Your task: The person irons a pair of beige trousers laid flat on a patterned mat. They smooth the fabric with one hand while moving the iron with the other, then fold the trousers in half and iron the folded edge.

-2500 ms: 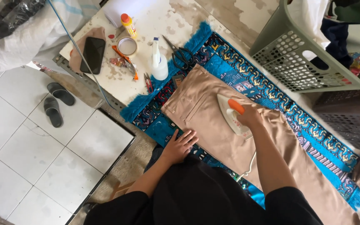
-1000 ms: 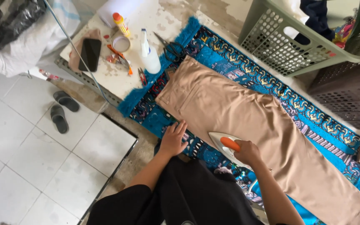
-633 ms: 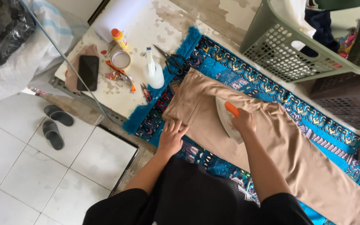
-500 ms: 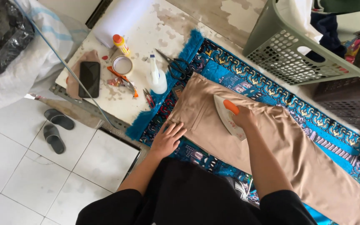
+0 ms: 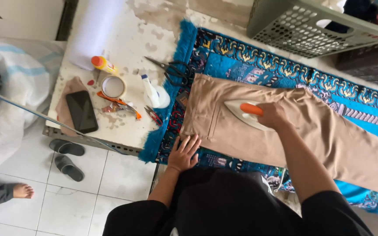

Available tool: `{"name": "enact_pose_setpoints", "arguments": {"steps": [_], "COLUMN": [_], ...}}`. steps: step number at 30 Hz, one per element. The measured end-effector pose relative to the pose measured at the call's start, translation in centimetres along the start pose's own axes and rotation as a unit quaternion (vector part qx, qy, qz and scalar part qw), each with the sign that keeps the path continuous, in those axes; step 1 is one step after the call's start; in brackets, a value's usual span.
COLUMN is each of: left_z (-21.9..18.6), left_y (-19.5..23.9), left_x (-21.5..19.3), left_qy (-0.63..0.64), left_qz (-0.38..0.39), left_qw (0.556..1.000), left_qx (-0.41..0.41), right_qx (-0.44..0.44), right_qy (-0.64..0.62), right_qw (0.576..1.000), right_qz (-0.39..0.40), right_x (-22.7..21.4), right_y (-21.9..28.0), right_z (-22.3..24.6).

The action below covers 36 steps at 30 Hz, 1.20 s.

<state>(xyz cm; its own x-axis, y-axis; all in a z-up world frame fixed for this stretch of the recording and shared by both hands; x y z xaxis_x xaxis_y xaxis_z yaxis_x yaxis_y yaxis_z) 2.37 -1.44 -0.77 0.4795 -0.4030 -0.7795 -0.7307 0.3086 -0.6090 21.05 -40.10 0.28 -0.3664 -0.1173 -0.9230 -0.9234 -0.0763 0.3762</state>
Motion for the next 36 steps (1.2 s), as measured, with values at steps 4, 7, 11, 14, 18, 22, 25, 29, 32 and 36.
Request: {"name": "enact_pose_setpoints", "arguments": {"steps": [4, 7, 11, 14, 18, 22, 25, 29, 32, 36], "left_z": [-0.2, -0.9, -0.2, -0.6, -0.6, -0.5, -0.4, -0.4, -0.5, -0.4], "left_y": [0.2, 1.0, 0.2, 0.1, -0.1, -0.1, 0.0, -0.2, -0.2, -0.5], "left_x": [0.0, -0.6, -0.1, -0.8, -1.0, -0.6, -0.5, -0.6, -0.8, -0.6], "left_qy": [-0.01, -0.016, -0.021, -0.021, -0.033, -0.036, -0.033, -0.036, -0.036, -0.041], "left_qz": [-0.006, 0.0, -0.012, -0.013, -0.022, -0.015, -0.014, -0.012, -0.017, -0.029], "left_qw": [1.0, 1.0, 1.0, 1.0, 0.999, 0.999, 0.999, 0.999, 0.999, 0.999], "left_qx": [-0.003, -0.009, -0.013, -0.013, -0.014, -0.01, -0.008, -0.012, -0.011, -0.008], "right_qx": [0.023, 0.017, 0.015, 0.034, 0.042, 0.017, 0.011, 0.02, 0.002, 0.002], "right_qy": [-0.014, -0.025, 0.063, 0.048, -0.001, -0.01, 0.016, 0.056, 0.04, 0.035], "right_qw": [1.0, 0.999, 0.998, 0.998, 0.997, 0.997, 0.997, 0.994, 0.994, 0.997], "right_qz": [-0.003, -0.013, -0.002, 0.034, 0.068, 0.073, 0.076, 0.088, 0.106, 0.064], "right_x": [-3.7, -3.7, -3.6, -4.5, -4.1, -6.1, -6.3, -7.2, -6.7, -7.4], "right_y": [-1.0, -0.7, -1.2, -0.2, -2.1, -2.4, -1.6, -0.3, 0.3, -0.4], "right_z": [5.6, 5.2, 0.0, -1.0, 2.2, 5.4, 4.0, 0.9, 2.1, 5.1]}}
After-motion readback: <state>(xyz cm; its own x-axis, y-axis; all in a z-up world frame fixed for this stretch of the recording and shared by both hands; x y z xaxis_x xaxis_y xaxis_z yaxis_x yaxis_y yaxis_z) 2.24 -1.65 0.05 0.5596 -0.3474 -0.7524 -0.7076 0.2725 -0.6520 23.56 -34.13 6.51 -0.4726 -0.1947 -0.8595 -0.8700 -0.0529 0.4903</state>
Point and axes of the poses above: each hand's wrist, its own y-axis away from the middle knuckle, its own x-axis out of the palm, z = x × y, the point moved 2 cm from there along -y, towards the middle knuckle, and after that the axes turned 4 degrees about -z, right-handed, at the moved point
